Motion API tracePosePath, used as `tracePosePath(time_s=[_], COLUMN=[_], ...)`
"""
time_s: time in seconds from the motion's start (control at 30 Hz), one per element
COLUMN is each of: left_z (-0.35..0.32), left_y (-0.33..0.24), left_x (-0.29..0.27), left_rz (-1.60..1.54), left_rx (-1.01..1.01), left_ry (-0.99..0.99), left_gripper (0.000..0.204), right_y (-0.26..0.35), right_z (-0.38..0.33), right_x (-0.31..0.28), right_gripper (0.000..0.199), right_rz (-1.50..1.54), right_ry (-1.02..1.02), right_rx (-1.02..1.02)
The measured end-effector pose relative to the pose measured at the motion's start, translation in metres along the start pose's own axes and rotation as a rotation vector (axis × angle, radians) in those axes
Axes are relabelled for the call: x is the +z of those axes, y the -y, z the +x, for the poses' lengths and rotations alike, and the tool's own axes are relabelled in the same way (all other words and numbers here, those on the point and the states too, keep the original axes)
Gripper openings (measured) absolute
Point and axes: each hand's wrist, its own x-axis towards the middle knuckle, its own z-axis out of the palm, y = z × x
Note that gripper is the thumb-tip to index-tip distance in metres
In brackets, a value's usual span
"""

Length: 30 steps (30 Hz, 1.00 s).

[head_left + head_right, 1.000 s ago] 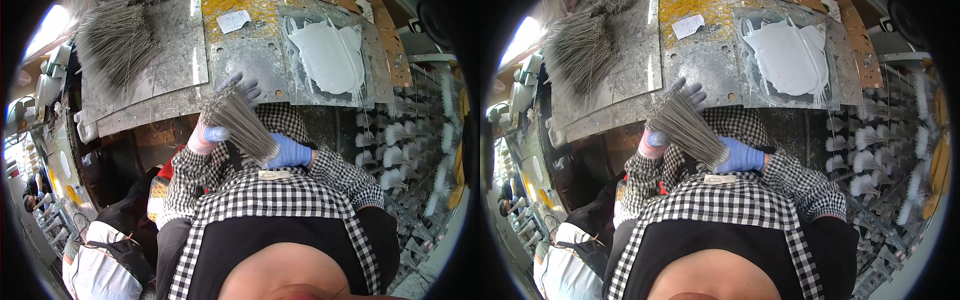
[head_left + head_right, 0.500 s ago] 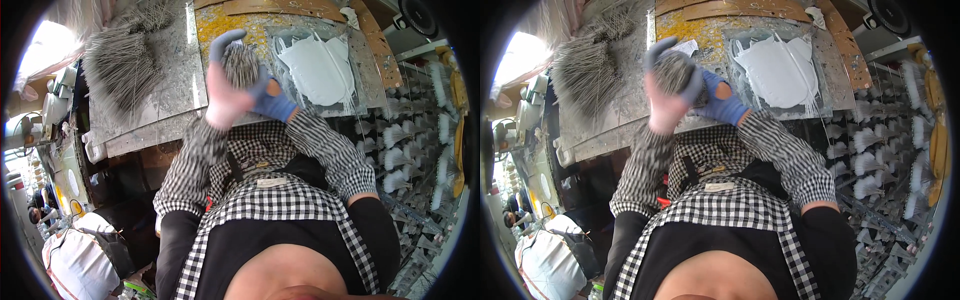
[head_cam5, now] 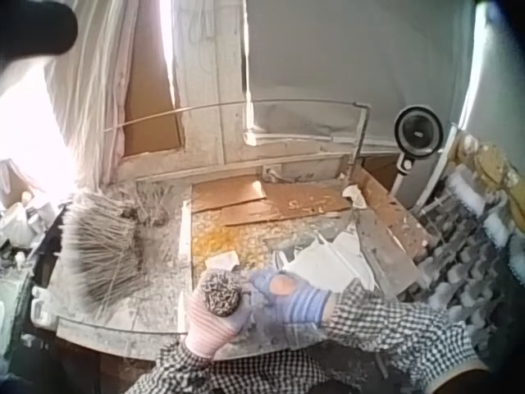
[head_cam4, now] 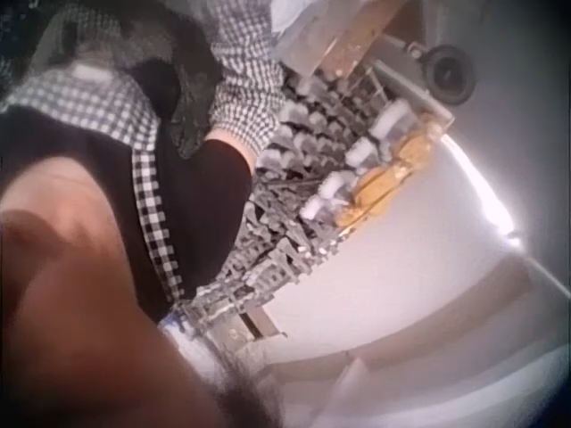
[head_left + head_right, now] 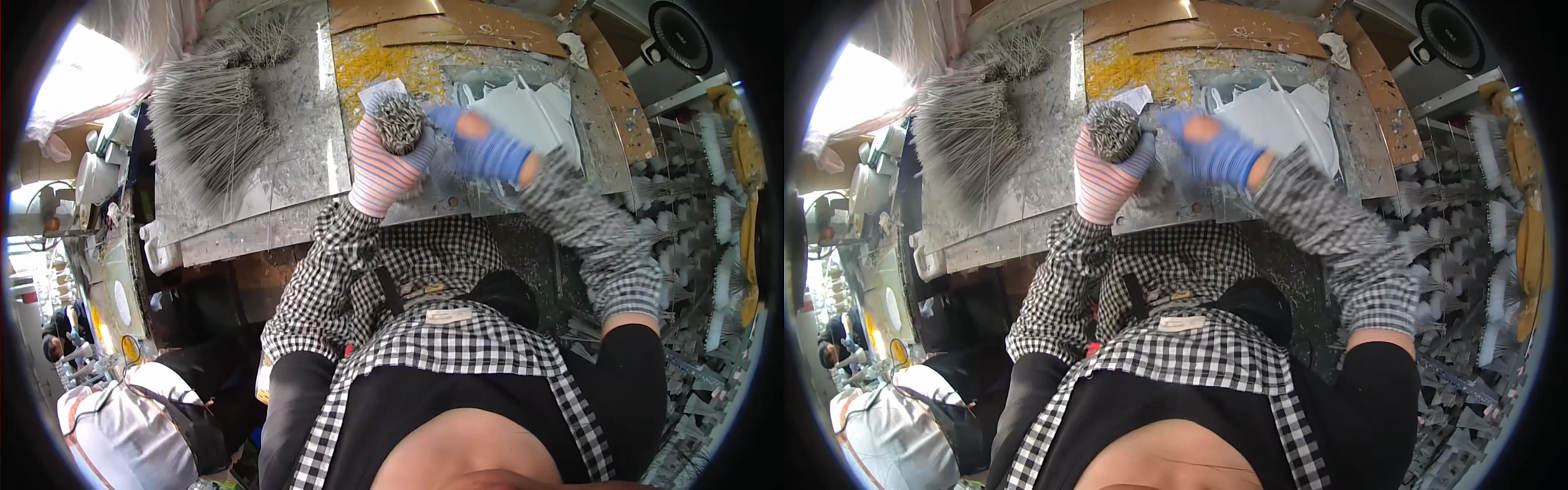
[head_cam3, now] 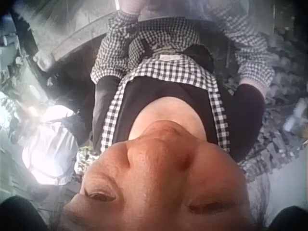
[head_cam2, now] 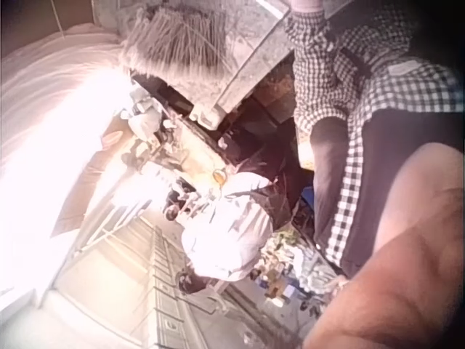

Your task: The person removes bundles of wire brushes from a crate and brings them to a workbench. They gather the brushes together, secure them with a rubber band, and dip their bristle tips into white paste.

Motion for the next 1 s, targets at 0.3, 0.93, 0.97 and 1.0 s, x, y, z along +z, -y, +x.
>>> tracePosePath(time_s=[0.3, 0.93, 0.97, 1.0], left_z=[-0.002, -0.021, -0.018, -0.021], left_y=[0.004, 0.041, 0.044, 0.043], left_x=[0.022, -0.014, -0.010, -0.014], left_rz=[0.081, -0.422, -0.507, -0.583], left_rx=[0.109, -0.433, -0.463, -0.496], left_ry=[0.109, -0.069, -0.084, -0.135], left_gripper=[0.034, 0.032, 0.033, 0.034], right_y=[0.131, 0.148, 0.123, 0.124], right_z=[0.088, 0.090, 0.082, 0.082], right_x=[-0.077, -0.093, -0.061, -0.058], right_gripper=[0.069, 0.060, 0.044, 0.044], right_rz=[0.108, 0.331, 0.326, 0.333], right_ry=[-0.030, -0.030, -0.002, 0.001], right_rx=[-0.447, -0.796, -0.600, -0.605])
